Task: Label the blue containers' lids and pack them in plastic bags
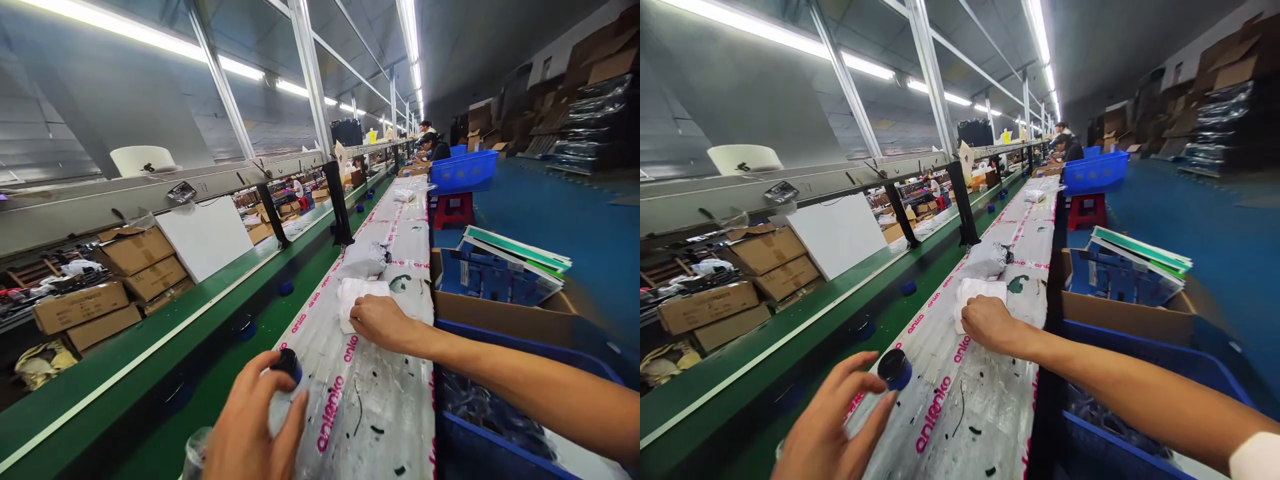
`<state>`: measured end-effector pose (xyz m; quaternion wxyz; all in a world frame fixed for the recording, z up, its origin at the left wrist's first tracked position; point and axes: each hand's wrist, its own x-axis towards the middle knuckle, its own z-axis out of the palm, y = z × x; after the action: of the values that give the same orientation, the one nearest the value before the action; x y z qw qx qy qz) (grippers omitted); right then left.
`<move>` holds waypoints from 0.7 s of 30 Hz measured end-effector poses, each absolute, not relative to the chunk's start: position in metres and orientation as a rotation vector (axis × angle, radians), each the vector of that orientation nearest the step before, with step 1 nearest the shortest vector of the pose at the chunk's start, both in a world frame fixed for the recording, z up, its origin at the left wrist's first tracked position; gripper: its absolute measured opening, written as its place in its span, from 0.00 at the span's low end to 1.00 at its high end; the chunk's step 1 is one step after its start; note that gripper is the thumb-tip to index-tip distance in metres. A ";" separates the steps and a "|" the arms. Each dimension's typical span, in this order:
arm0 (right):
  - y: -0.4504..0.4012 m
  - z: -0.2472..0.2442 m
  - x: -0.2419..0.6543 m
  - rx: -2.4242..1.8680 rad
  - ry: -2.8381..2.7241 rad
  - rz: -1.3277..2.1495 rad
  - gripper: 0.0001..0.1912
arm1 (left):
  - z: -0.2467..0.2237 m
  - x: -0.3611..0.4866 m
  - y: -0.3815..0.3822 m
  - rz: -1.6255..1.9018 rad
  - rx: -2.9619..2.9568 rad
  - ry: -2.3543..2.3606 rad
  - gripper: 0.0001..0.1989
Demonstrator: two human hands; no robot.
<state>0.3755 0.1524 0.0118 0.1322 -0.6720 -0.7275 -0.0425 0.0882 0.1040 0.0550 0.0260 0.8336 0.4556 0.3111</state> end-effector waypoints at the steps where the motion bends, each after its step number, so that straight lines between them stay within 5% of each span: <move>1: 0.152 0.012 0.379 -1.937 -2.098 -0.102 0.14 | 0.055 0.108 0.112 0.874 2.544 1.360 0.11; 7: 0.161 -0.002 0.396 -1.613 -1.716 0.650 0.04 | 0.034 0.197 0.165 0.691 2.002 1.332 0.15; 14: 0.165 -0.012 0.406 -1.328 -1.503 1.117 0.12 | -0.001 0.233 0.197 0.783 1.676 1.347 0.10; 21: 0.143 0.011 0.380 -1.028 -1.234 1.402 0.17 | 0.012 0.197 0.184 0.951 1.439 1.353 0.11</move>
<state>0.3801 0.1430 0.0111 0.4836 -0.4222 -0.5064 0.5757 0.1974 0.1836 0.0118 0.4570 0.5837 0.5491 0.3859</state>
